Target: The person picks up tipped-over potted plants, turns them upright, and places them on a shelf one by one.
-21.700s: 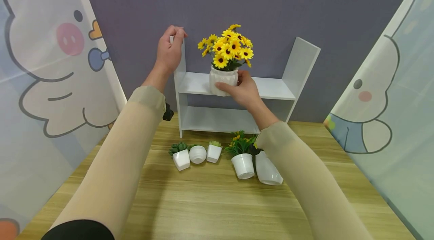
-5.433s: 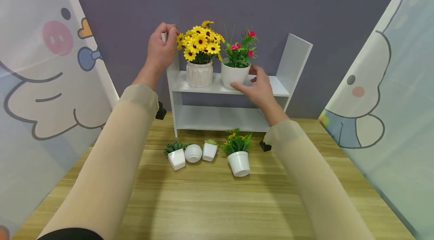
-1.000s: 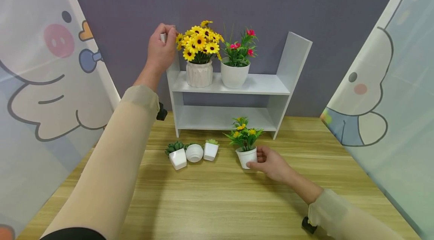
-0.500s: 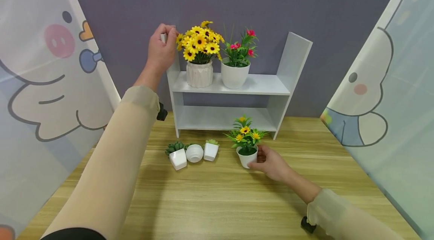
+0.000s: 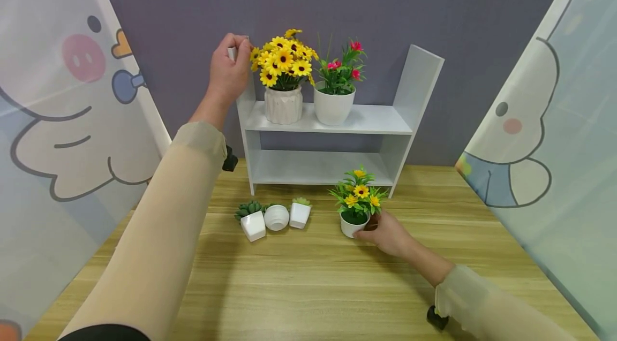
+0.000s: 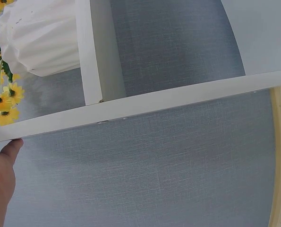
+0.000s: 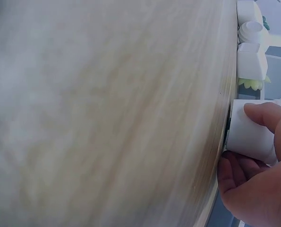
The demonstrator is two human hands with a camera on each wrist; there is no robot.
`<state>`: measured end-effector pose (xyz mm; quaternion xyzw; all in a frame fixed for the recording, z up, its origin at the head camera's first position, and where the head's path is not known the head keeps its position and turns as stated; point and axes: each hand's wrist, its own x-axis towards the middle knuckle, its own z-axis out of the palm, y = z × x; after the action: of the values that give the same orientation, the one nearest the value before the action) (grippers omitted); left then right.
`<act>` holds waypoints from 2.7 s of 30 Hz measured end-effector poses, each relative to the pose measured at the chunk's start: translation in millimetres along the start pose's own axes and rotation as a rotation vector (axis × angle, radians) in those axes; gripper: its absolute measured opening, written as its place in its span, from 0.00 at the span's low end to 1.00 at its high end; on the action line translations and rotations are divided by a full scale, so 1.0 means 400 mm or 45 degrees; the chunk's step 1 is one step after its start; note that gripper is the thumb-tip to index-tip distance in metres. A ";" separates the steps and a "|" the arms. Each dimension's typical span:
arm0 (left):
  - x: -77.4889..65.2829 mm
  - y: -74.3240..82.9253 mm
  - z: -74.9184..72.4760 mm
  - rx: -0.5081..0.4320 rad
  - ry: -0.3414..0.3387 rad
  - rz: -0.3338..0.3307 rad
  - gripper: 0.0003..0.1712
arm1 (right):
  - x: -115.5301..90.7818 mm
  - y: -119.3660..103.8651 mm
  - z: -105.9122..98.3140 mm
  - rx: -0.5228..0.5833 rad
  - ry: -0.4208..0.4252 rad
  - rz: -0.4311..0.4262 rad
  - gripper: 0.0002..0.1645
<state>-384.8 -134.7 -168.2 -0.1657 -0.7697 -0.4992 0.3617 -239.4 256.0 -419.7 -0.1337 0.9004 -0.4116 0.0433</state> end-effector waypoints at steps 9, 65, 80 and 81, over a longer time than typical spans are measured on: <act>0.001 0.001 -0.002 -0.015 -0.007 0.006 0.11 | 0.013 0.007 0.000 -0.007 -0.012 -0.098 0.41; -0.004 -0.004 -0.004 -0.034 -0.012 0.032 0.11 | 0.011 -0.092 -0.141 0.265 0.245 -0.158 0.33; -0.004 -0.004 -0.006 -0.028 -0.013 0.028 0.10 | 0.042 -0.184 -0.274 0.127 0.469 -0.187 0.37; -0.004 -0.005 -0.006 -0.027 -0.014 0.026 0.10 | 0.045 -0.191 -0.281 0.109 0.482 -0.178 0.38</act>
<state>-383.8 -137.6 -170.1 -0.1800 -0.7648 -0.5027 0.3607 -262.1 285.1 -287.8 -0.1143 0.8627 -0.4692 -0.1498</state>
